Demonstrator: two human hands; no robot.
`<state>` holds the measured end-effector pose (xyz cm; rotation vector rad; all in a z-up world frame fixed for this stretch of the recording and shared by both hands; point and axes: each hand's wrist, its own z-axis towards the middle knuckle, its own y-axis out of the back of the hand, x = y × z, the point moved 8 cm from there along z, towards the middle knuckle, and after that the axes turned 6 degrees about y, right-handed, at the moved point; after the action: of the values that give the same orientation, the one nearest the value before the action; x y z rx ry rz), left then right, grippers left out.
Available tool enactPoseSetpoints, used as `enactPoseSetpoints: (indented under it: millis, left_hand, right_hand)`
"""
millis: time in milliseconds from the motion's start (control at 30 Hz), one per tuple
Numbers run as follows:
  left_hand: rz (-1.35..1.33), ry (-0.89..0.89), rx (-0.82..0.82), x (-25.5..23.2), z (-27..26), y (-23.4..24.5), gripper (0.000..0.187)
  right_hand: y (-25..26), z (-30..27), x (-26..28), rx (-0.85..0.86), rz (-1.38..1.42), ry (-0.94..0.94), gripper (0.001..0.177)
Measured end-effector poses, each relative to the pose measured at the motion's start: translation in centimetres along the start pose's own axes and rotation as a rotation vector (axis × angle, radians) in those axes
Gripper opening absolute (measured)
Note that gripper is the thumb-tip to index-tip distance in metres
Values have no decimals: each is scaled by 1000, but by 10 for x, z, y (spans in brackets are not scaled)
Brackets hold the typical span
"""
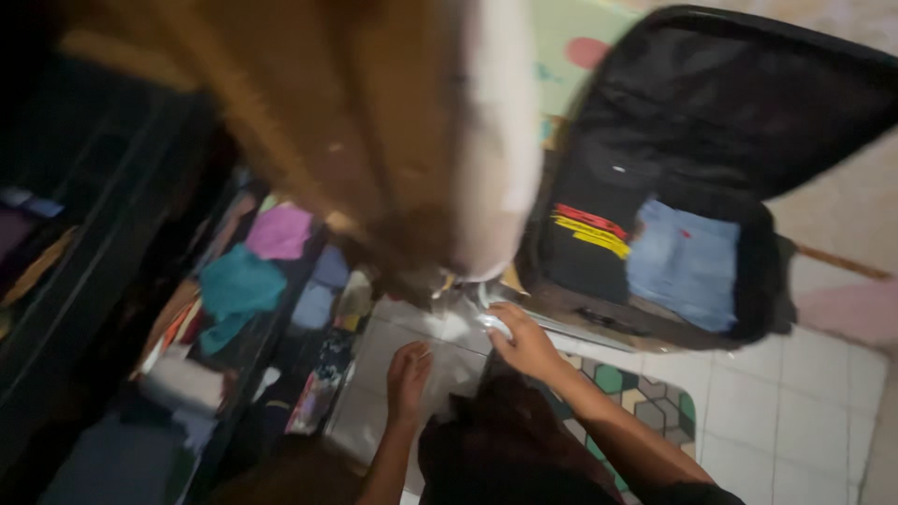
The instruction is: The person removes folded clothes, including pants, shorts, and shirts, from an open suitcase and places them onto shelves inside a wardrobe by hand.
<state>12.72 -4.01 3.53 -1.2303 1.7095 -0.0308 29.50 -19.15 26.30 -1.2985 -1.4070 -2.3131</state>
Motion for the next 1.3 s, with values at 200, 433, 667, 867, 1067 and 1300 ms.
enactPoseSetpoints:
  millis: [200,433,667,867,1067,1300]
  left_hand:
    - [205,73,190,25,17,-143,41]
    - [218,67,380,63,43,-319,41]
    - [315,99,462,124,78,-420,42]
    - [383,118,477,147,93,-452,41]
    - [425,87,511,138,89,-473,42]
    - [417,115,491,138,95,-478,43]
  right_hand:
    - [122,-45,-90,-283,-98,-45,29]
    - [243,-71,-214,-367,-95,-223,30]
    - [310,-122,-379,-463,-272,-462,37]
    - [345,-148,-456,-614,-376,-590,55]
    - [329,-152,-482,-580,-227,-912,65]
    - [326,-152,-490,-526,-325,-1208,80]
